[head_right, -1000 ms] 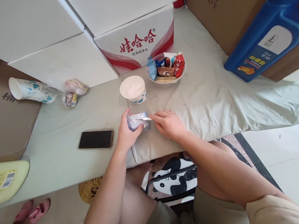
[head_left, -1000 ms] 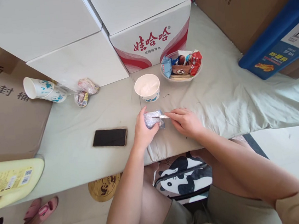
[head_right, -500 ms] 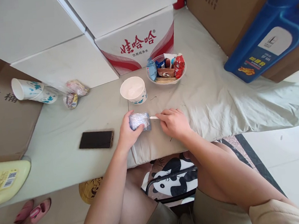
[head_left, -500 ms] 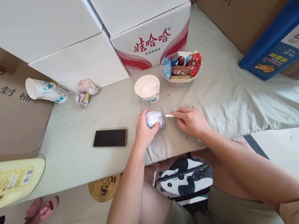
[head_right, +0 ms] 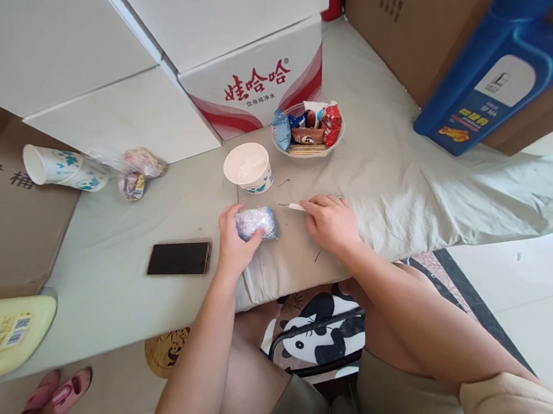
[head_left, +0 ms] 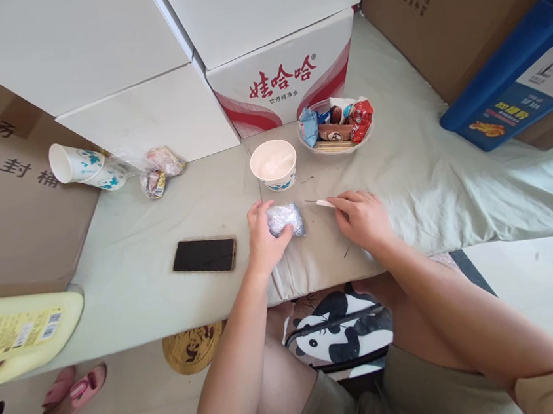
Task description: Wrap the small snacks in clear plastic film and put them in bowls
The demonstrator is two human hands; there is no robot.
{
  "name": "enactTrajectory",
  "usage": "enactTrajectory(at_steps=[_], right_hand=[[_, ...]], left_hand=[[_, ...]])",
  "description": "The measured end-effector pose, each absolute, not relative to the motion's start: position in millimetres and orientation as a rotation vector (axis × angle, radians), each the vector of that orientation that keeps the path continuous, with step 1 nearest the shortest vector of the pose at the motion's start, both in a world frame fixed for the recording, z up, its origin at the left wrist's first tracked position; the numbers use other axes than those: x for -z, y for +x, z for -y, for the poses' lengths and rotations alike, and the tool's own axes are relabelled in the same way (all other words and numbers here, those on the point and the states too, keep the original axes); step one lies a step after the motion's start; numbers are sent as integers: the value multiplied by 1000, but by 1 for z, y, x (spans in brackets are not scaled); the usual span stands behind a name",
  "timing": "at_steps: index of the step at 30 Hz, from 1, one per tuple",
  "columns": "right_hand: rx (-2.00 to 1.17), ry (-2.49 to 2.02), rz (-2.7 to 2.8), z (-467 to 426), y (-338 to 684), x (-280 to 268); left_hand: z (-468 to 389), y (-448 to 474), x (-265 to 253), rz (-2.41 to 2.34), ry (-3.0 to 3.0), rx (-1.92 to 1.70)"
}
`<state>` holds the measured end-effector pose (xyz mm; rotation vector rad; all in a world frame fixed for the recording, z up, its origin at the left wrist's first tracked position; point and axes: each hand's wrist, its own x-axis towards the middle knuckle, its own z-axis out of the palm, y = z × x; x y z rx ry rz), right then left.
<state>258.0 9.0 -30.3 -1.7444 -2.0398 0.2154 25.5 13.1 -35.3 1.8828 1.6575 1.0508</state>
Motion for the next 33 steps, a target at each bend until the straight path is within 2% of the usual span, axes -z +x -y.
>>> enactTrajectory(at_steps=[5, 8, 12, 16, 20, 27, 33], right_hand=[[-171, -1885, 1945, -12, 262, 31], [-237, -1740, 1912, -10, 256, 33], [-689, -1344, 1859, -6, 242, 35], [-1014, -1240, 1750, -5, 236, 35], [-958, -1331, 1695, -8, 236, 35], [-905, -1389, 1703, -9, 237, 34], [-897, -1380, 1711, -10, 237, 38]], left_hand=[[-14, 22, 35, -1544, 1839, -1109], [-12, 25, 35, -1445, 1773, -1121], [-6, 31, 33, -1297, 1728, -1107], [-2, 37, 32, -1201, 1671, -1043], [-3, 38, 32, -1251, 1582, -1059], [-3, 45, 22, -1239, 1916, -933], [-7, 40, 20, -1252, 1731, -952]])
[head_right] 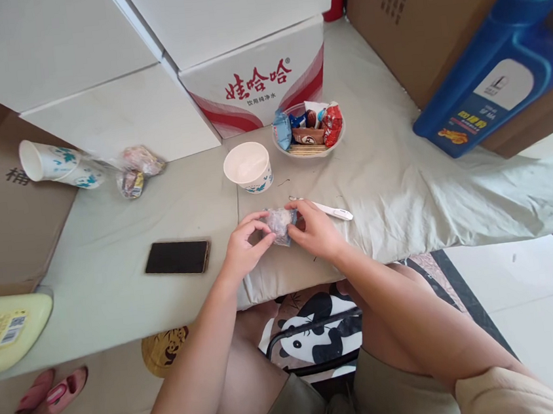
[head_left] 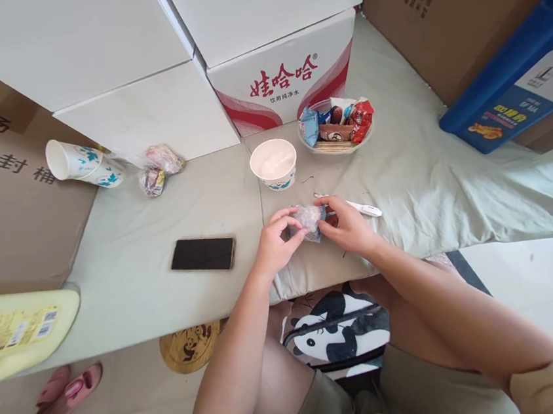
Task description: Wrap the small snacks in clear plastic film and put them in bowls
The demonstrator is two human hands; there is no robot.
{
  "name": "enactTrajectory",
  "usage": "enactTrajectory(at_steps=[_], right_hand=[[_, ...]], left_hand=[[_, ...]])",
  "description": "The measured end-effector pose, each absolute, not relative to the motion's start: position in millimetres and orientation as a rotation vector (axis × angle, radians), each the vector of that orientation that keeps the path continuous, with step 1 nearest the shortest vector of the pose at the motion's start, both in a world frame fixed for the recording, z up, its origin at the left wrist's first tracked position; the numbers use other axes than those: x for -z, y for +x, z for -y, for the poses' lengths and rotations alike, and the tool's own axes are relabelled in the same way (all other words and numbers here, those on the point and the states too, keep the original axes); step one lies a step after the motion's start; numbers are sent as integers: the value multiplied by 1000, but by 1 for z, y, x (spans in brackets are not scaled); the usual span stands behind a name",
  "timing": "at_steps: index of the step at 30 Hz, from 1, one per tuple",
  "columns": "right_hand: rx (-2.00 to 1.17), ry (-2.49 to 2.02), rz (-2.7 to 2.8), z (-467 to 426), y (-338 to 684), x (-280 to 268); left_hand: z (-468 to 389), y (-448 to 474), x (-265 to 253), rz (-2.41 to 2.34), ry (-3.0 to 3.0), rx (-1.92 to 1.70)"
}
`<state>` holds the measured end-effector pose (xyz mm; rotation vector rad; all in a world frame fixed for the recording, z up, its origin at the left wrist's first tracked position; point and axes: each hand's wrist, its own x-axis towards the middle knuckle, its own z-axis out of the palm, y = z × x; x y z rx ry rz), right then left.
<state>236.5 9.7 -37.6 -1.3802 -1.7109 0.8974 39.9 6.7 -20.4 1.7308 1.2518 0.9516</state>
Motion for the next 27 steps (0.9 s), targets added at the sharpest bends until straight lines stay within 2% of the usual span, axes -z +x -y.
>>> enactTrajectory(at_steps=[9, 14, 21, 27], right_hand=[[-871, -1295, 1790, -8, 237, 37], [-884, -1293, 1823, -9, 238, 36], [-773, -1263, 1934, -10, 242, 35], [-720, -1169, 2030, -9, 239, 32]], left_hand=[[-3, 42, 19, -1254, 1802, -936], [-6, 40, 21, -1241, 1594, -904], [-9, 38, 7, -1078, 736, -1276], [-17, 32, 1, -1021, 299, -1307]])
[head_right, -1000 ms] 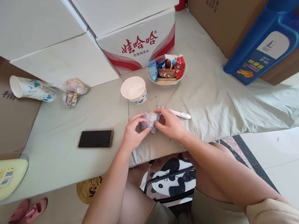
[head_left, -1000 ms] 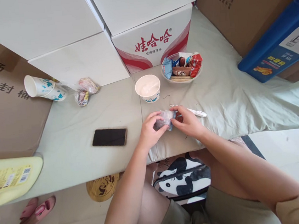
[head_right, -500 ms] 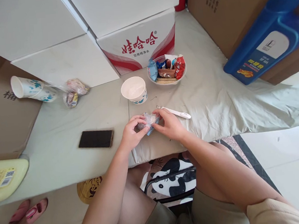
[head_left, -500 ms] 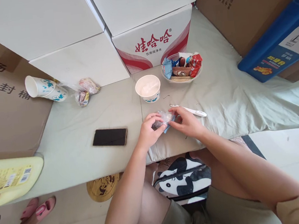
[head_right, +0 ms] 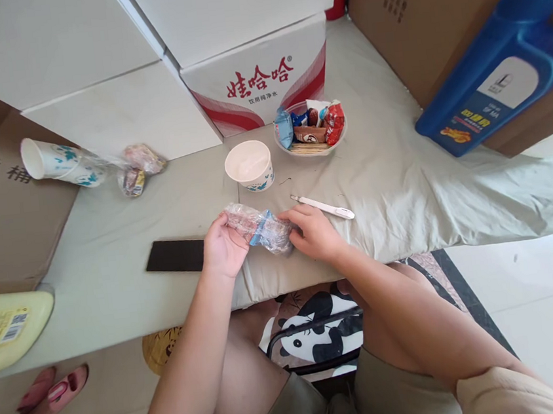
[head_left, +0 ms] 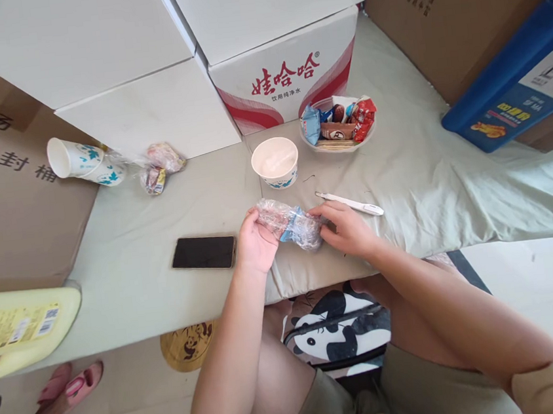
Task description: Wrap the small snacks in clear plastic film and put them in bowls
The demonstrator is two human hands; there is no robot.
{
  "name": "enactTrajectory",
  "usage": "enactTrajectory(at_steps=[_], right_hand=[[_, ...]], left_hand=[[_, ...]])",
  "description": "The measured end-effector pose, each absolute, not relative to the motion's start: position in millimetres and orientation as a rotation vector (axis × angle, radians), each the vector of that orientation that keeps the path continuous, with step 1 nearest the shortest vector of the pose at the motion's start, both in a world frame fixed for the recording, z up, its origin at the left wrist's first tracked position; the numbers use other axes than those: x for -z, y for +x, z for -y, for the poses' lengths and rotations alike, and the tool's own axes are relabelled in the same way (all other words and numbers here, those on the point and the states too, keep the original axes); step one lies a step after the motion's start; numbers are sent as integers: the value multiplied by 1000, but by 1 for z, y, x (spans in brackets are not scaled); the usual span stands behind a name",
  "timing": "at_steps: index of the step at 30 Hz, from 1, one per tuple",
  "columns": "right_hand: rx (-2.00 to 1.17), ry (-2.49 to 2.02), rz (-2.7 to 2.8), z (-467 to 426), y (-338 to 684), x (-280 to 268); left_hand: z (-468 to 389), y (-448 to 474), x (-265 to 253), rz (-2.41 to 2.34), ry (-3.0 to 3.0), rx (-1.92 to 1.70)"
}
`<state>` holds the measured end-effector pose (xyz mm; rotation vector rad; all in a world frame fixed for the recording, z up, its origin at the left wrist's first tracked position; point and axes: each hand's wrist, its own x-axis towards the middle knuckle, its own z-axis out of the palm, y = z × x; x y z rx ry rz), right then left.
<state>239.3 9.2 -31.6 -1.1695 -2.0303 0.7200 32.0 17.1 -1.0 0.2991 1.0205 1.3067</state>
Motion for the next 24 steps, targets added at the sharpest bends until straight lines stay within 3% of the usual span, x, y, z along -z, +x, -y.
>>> enactTrajectory(at_steps=[10, 24], right_hand=[[-664, -1254, 1781, -7, 238, 27], [-662, -1188, 1956, -10, 237, 31]], left_hand=[[-20, 27, 3, -1183, 149, -1353], [-17, 30, 6, -1209, 322, -1300]])
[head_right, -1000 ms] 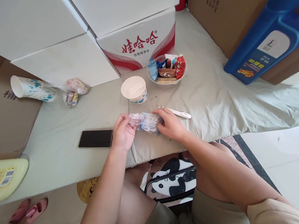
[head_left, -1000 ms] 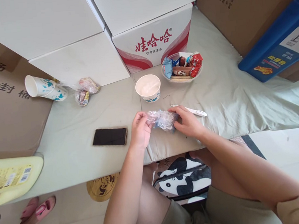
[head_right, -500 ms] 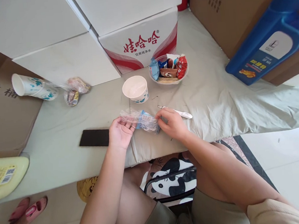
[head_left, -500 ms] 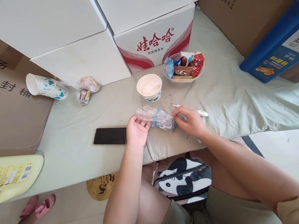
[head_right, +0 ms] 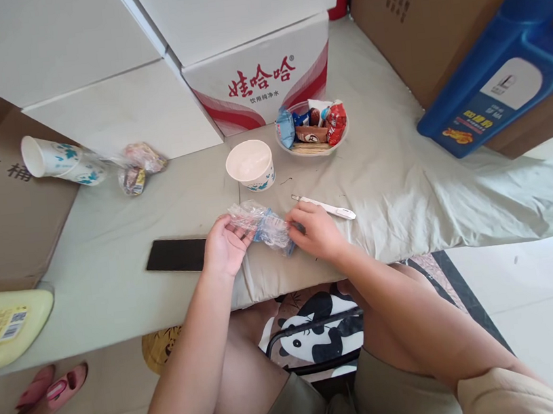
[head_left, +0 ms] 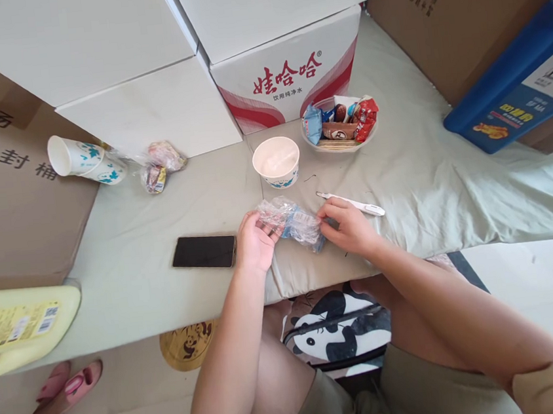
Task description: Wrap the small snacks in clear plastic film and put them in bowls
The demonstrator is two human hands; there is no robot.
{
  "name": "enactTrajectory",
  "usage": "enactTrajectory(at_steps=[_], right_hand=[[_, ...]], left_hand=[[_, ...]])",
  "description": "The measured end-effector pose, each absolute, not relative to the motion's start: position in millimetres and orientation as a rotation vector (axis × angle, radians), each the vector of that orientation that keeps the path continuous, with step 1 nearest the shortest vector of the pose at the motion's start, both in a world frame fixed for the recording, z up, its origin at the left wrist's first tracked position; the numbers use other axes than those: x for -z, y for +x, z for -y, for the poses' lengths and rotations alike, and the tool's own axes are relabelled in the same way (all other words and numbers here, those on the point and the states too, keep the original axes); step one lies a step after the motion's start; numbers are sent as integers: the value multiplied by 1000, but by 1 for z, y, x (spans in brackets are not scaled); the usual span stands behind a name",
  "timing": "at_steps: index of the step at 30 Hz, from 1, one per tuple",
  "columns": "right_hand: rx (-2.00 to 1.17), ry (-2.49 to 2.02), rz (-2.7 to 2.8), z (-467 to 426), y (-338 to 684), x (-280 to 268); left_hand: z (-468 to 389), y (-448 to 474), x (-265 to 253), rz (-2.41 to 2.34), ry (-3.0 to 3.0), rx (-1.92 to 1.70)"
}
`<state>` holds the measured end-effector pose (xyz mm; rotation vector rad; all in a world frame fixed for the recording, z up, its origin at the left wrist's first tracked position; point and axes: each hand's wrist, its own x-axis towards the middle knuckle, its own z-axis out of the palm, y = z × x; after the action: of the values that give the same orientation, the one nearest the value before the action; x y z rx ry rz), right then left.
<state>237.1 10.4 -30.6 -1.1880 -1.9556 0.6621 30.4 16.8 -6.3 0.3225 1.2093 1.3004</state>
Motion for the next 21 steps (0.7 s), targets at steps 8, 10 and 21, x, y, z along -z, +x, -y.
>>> enactTrajectory(at_steps=[8, 10, 21], right_hand=[[-612, -1207, 1720, -10, 240, 28], [-604, -1153, 1817, -10, 241, 29], [-728, -1262, 1661, -14, 240, 28]], left_hand=[[-18, 29, 8, -1257, 370, -1375], [-16, 31, 5, -1262, 461, -1315], [-16, 29, 10, -1388, 773, -1421]])
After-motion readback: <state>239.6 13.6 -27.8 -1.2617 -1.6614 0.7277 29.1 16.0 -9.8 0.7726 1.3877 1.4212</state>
